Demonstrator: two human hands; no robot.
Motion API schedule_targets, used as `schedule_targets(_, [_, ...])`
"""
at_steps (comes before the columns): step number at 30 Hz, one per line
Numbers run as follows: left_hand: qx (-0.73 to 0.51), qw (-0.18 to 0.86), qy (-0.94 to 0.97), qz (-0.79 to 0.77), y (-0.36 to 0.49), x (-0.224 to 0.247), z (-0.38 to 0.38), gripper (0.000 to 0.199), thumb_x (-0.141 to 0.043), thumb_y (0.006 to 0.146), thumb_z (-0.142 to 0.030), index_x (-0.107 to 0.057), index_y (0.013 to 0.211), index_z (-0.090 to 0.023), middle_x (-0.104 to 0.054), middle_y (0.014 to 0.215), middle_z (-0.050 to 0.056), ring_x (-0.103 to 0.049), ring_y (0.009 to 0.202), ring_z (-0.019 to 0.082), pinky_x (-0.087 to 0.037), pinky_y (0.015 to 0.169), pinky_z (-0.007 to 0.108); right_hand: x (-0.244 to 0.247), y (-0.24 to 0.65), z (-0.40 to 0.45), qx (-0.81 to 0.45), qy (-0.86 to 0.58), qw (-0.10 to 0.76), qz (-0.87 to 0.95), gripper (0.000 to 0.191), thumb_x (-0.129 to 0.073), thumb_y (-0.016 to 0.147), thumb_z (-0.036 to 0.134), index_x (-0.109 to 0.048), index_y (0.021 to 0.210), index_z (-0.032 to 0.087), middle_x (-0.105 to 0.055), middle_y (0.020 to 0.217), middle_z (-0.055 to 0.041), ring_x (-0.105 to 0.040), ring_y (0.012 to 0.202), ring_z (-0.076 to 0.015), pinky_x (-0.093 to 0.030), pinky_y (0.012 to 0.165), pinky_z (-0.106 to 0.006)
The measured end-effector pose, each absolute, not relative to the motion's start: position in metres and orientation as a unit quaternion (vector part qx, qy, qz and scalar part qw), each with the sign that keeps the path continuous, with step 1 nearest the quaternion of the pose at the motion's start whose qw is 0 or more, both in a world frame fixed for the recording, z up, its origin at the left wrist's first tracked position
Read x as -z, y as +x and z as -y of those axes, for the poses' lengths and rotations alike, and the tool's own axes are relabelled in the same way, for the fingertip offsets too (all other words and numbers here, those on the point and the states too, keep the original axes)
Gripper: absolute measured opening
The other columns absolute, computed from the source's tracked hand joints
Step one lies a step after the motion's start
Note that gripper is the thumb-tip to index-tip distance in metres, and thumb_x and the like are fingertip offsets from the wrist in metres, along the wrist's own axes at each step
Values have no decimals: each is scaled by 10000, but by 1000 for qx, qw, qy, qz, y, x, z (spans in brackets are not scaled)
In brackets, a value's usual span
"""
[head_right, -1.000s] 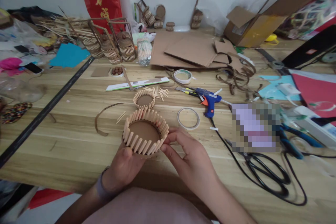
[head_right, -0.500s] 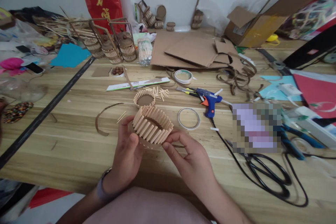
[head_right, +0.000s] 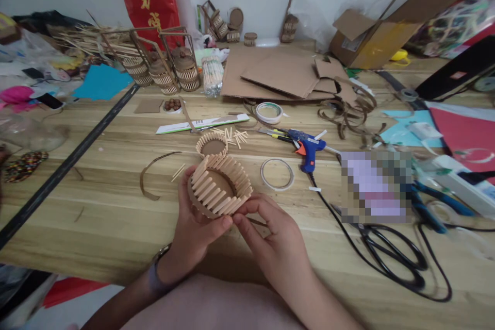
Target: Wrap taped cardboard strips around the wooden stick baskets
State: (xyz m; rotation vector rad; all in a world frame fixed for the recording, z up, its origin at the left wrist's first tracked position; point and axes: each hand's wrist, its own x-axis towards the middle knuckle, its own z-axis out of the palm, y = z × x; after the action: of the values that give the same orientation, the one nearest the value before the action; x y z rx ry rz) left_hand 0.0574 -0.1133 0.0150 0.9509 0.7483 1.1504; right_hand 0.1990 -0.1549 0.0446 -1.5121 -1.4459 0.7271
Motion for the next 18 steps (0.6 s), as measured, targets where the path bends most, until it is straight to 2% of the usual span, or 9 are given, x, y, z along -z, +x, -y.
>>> schedule_targets(5, [-560, 611, 435, -352, 54, -9, 115, 984, -896, 611, -348, -298, 1391, -390, -573, 1259, 44, -638, 1057, 257, -546, 875, 371, -48, 203, 152, -421, -577, 433, 550, 242, -579, 888, 425, -726, 835, 241, -766, 967, -53, -708, 921, -212, -560, 826, -347])
schedule_targets(8, [-577, 592, 443, -347, 51, -9, 114, 972, -910, 584, -350, -351, 1379, -360, -576, 1269, 62, -623, 1088, 268, -539, 902, 382, -47, 212, 152, -485, -568, 421, 514, 284, -599, 873, 488, -752, 908, 252, -766, 1037, -64, -690, 1041, -246, -538, 913, -399])
schedule_targets(12, [-602, 621, 384, -324, 46, -15, 105, 916, -887, 611, -418, -387, 1377, -362, -524, 1384, 66, -546, 1234, 283, -486, 1015, 421, -40, 228, 158, -425, -636, 436, 475, 370, -643, 832, 543, -726, 1078, 279, -722, 1203, -77, -631, 1170, -275, -504, 971, -434])
schedule_targets(15, [-592, 663, 338, -310, 41, -20, 95, 870, -881, 617, -426, -434, 1358, -341, -566, 1335, 59, -532, 1264, 295, -464, 1044, 453, -39, 236, 165, -382, -640, 461, 482, 358, -664, 805, 566, -716, 1013, 279, -724, 1185, -80, -635, 1156, -283, -530, 915, -408])
schedule_targets(18, [-580, 689, 315, -298, 37, -21, 90, 728, -868, 646, -410, -515, 1273, -295, -636, 1213, 51, -620, 1152, 285, -500, 1007, 456, -41, 235, 170, -341, -639, 458, 516, 290, -689, 785, 545, -699, 896, 277, -737, 1091, -71, -663, 1080, -272, -528, 913, -410])
